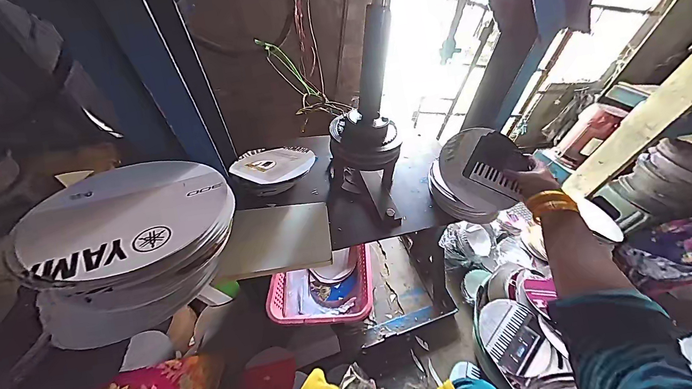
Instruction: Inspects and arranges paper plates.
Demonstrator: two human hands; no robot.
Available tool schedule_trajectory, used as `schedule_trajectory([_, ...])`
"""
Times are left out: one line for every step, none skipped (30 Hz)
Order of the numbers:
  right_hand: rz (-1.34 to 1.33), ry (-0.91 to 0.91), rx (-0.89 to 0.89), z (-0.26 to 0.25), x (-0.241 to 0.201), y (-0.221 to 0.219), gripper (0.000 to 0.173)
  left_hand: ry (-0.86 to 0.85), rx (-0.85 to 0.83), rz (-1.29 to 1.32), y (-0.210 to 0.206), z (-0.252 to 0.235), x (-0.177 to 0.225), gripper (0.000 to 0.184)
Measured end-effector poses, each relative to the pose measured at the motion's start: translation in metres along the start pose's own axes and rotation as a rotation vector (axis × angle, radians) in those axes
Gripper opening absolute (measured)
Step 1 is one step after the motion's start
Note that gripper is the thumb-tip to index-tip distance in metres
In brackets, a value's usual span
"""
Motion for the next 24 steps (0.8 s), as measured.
schedule_trajectory([-0.062,0.050,-0.043,0.019,-0.005,0.000,0.044,0.005,-0.001,0.015,0.001,-0.001,0.004,0.047])
schedule_trajectory([-0.117,0.089,-0.104,0.043,-0.009,-0.001,0.040,0.032,0.012,0.034,0.001,0.000,0.008,0.046])
schedule_trajectory([-0.172,0.123,-0.176,0.071,-0.013,-0.006,0.040,0.073,0.043,0.049,-0.001,-0.001,0.013,0.037])
schedule_trajectory([-0.236,0.152,-0.256,0.102,-0.014,-0.016,0.045,0.114,0.087,0.059,-0.002,-0.002,0.018,0.029])
schedule_trajectory([-0.301,0.151,-0.346,0.137,-0.010,-0.027,0.052,0.146,0.113,0.066,-0.003,-0.001,0.021,0.024])
schedule_trajectory([-0.353,0.141,-0.422,0.172,-0.006,-0.039,0.055,0.149,0.124,0.073,-0.005,-0.002,0.023,0.022])
schedule_trajectory([-0.395,0.126,-0.488,0.207,-0.001,-0.050,0.054,0.148,0.117,0.078,-0.006,-0.002,0.025,0.025])
schedule_trajectory([-0.420,0.124,-0.559,0.239,0.005,-0.060,0.053,0.142,0.099,0.073,-0.006,-0.003,0.027,0.030])
schedule_trajectory([-0.438,0.120,-0.613,0.266,0.009,-0.067,0.051,0.139,0.093,0.073,-0.007,-0.003,0.028,0.036])
schedule_trajectory([-0.439,0.120,-0.652,0.288,0.014,-0.072,0.049,0.151,0.118,0.081,-0.007,-0.002,0.029,0.036])
schedule_trajectory([-0.438,0.120,-0.668,0.304,0.017,-0.074,0.048,0.174,0.152,0.110,-0.008,-0.002,0.030,0.028])
schedule_trajectory([-0.446,0.123,-0.677,0.316,0.021,-0.075,0.048,0.199,0.185,0.154,-0.008,-0.002,0.032,0.019])
schedule_trajectory([-0.461,0.134,-0.673,0.326,0.025,-0.074,0.048,0.197,0.192,0.180,-0.007,-0.002,0.036,0.016])
schedule_trajectory([-0.475,0.143,-0.653,0.332,0.030,-0.073,0.049,0.177,0.178,0.185,-0.006,-0.001,0.036,0.018])
schedule_trajectory([-0.486,0.152,-0.616,0.337,0.036,-0.072,0.049,0.151,0.155,0.173,-0.005,0.000,0.035,0.020])
schedule_trajectory([-0.497,0.157,-0.579,0.342,0.041,-0.071,0.050,0.137,0.151,0.171,-0.004,0.001,0.033,0.018])
schedule_trajectory([-0.511,0.159,-0.548,0.345,0.045,-0.070,0.048,0.125,0.165,0.195,-0.004,0.002,0.031,0.014])
schedule_trajectory([-0.524,0.157,-0.520,0.349,0.049,-0.068,0.046,0.127,0.178,0.233,-0.004,0.003,0.029,0.010])
schedule_trajectory([-0.544,0.146,-0.491,0.353,0.052,-0.067,0.043,0.135,0.186,0.263,-0.004,0.004,0.028,0.010])
schedule_trajectory([-0.562,0.129,-0.468,0.355,0.055,-0.067,0.039,0.149,0.191,0.292,-0.004,0.005,0.027,0.011])
schedule_trajectory([-0.582,0.109,-0.456,0.357,0.058,-0.067,0.037,0.162,0.202,0.317,-0.005,0.005,0.028,0.011])
schedule_trajectory([-0.606,0.079,-0.456,0.356,0.062,-0.068,0.037,0.168,0.214,0.338,-0.006,0.006,0.029,0.010])
schedule_trajectory([-0.636,0.038,-0.461,0.355,0.064,-0.068,0.037,0.171,0.220,0.342,-0.007,0.006,0.032,0.006])
schedule_trajectory([-0.663,0.000,-0.470,0.353,0.065,-0.069,0.039,0.171,0.213,0.337,-0.008,0.007,0.038,0.007])
Point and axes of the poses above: each hand's wrist, its own z-axis away from the middle knuckle, its own y-axis out of the back of the hand, x = y × z, the point moved 3 cm from there along -z, towards the middle knuckle, and after that the axes turned 7 degrees about z, right-handed, at the moved point
